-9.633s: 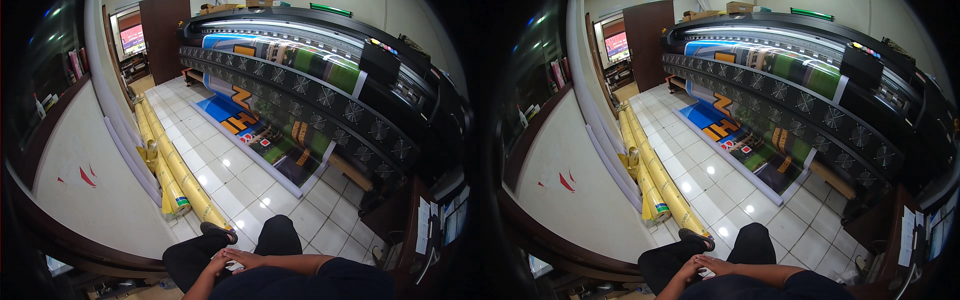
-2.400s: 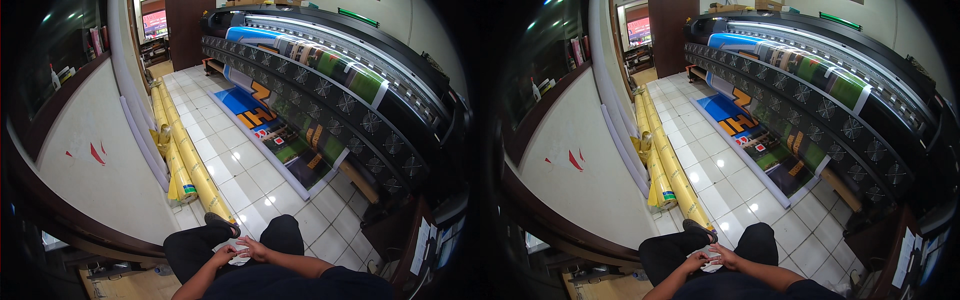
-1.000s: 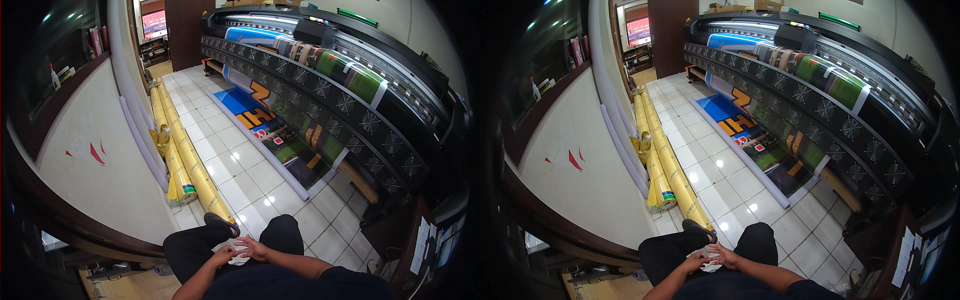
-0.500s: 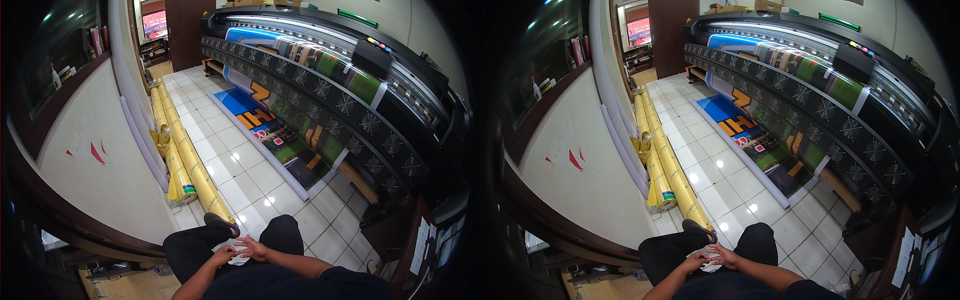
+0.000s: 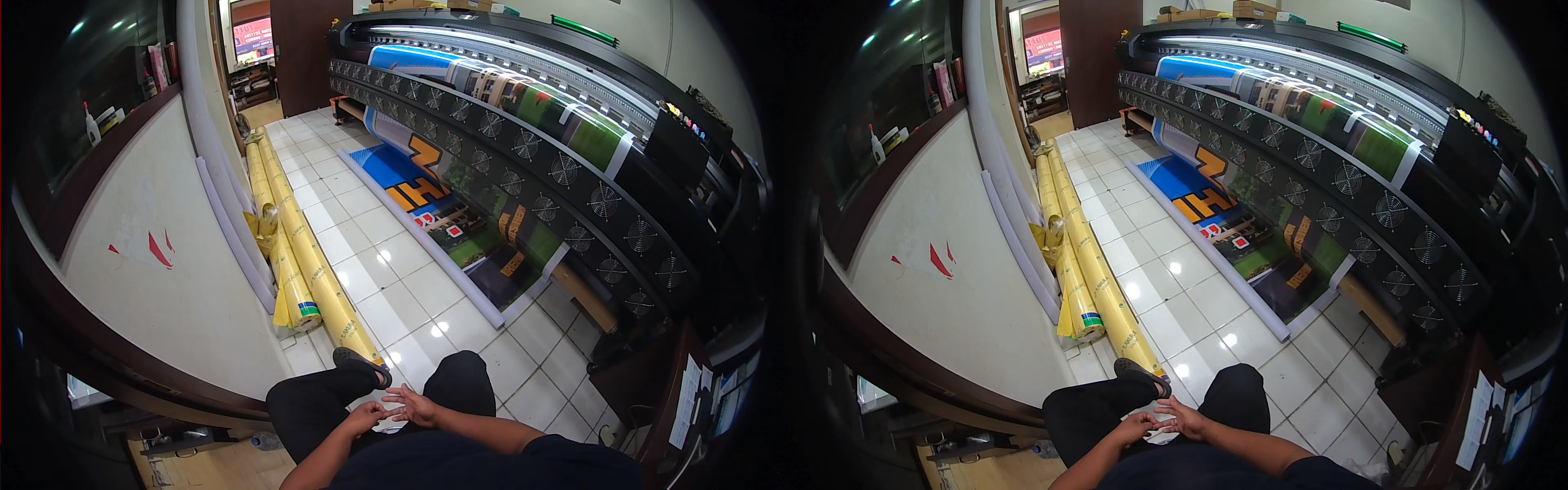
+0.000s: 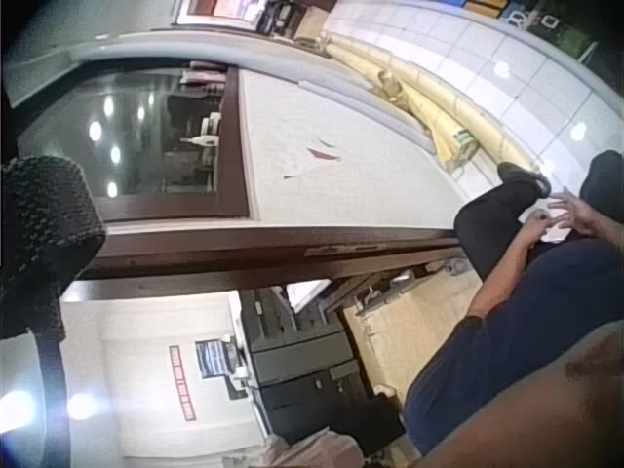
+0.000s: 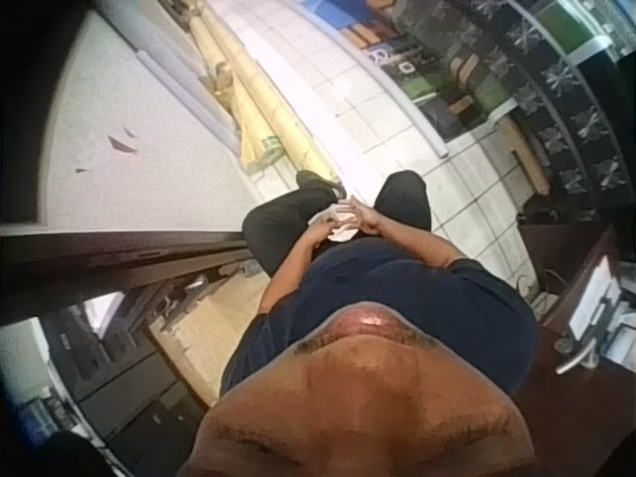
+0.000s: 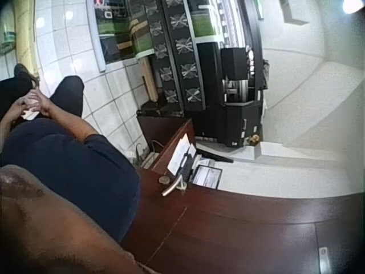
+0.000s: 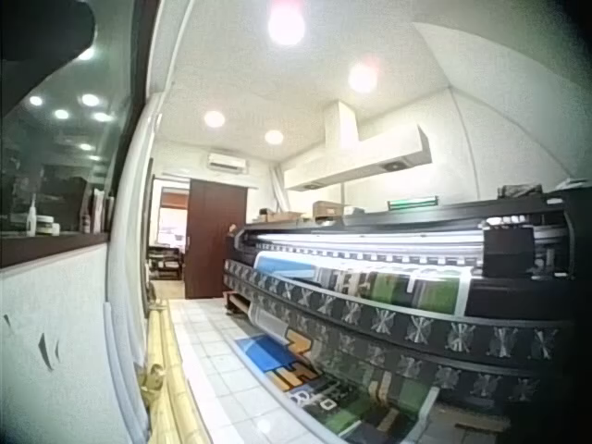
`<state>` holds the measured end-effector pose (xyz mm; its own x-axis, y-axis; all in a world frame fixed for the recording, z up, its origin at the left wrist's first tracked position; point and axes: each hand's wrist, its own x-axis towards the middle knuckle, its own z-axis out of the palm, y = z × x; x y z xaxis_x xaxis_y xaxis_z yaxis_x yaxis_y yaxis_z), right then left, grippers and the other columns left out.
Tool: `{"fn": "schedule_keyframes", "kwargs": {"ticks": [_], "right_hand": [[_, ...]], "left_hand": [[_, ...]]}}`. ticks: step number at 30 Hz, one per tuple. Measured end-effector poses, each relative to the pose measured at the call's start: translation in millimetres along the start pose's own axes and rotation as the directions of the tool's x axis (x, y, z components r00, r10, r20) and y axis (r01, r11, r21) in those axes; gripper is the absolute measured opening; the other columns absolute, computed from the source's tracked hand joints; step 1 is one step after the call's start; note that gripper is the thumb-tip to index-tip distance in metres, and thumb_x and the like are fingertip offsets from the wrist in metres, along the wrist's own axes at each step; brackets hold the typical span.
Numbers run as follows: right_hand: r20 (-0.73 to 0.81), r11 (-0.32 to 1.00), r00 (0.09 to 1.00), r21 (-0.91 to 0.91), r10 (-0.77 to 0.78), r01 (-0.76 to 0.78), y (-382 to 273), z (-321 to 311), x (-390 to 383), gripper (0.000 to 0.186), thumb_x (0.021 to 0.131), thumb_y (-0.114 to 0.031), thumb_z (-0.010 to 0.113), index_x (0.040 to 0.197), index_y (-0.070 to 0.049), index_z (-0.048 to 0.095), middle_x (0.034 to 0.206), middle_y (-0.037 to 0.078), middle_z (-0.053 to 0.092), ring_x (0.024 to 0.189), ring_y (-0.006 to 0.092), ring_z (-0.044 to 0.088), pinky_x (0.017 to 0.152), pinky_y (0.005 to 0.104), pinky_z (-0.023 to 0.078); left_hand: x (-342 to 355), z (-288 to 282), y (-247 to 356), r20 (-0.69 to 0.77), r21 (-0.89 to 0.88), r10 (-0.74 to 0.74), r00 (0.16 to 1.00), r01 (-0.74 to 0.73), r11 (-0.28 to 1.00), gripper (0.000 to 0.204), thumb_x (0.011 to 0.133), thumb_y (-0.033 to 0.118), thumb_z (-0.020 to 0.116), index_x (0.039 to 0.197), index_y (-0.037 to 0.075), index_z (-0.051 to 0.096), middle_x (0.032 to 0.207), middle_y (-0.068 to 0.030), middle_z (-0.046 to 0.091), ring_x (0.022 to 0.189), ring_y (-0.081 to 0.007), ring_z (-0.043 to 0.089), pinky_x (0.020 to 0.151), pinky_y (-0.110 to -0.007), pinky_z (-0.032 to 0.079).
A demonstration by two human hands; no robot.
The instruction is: The recorder is operating a large format inkjet printer, checking the print quality and alignment of a large banner as it outputs.
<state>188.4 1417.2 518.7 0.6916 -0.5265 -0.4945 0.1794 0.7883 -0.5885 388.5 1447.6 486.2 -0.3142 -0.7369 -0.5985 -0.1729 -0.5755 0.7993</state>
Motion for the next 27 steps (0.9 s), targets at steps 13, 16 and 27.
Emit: {"fn": "schedule_keyframes", "kwargs": {"ticks": [13,16,27], "right_hand": [[0.005,1.000,1.000,-0.003,0.001,-0.001,0.5,-1.0,-0.5,0.076,0.090,-0.064,0.032,0.144,-0.011,0.022,0.141,0.009,0.035,0.105,0.0207,0.054,0.088,0.0333,0.044],[0.003,1.000,1.000,-0.001,0.002,-0.002,-0.4,0.0,-1.0,0.075,0.090,-0.063,0.032,0.144,-0.011,0.022,0.140,0.009,0.036,0.105,0.0207,0.054,0.087,0.0333,0.044],[-0.010,1.000,1.000,0.014,-0.008,0.008,2.2,-6.9,0.2,0.075,0.090,-0.064,0.032,0.144,-0.011,0.022,0.141,0.010,0.036,0.106,0.0216,0.054,0.087,0.0340,0.044]], "left_hand": [[0.7,-0.7,-1.1,0.022,0.007,-0.001,1.000,0.001,1.000,0.012,0.083,0.015,0.061,0.091,0.006,0.057,0.079,-0.0010,0.057,0.069,-0.0093,0.050,0.062,-0.023,0.042],[1.7,-1.5,-2.8,0.024,0.012,0.002,1.000,-0.003,1.000,0.011,0.084,0.015,0.060,0.091,0.006,0.057,0.080,-0.0012,0.057,0.070,-0.0094,0.050,0.062,-0.023,0.042],[-0.6,3.0,8.3,0.026,-0.009,-0.005,1.000,0.005,1.000,0.010,0.082,0.012,0.061,0.089,0.007,0.056,0.083,-0.0020,0.058,0.073,-0.0101,0.053,0.065,-0.025,0.044]]}}
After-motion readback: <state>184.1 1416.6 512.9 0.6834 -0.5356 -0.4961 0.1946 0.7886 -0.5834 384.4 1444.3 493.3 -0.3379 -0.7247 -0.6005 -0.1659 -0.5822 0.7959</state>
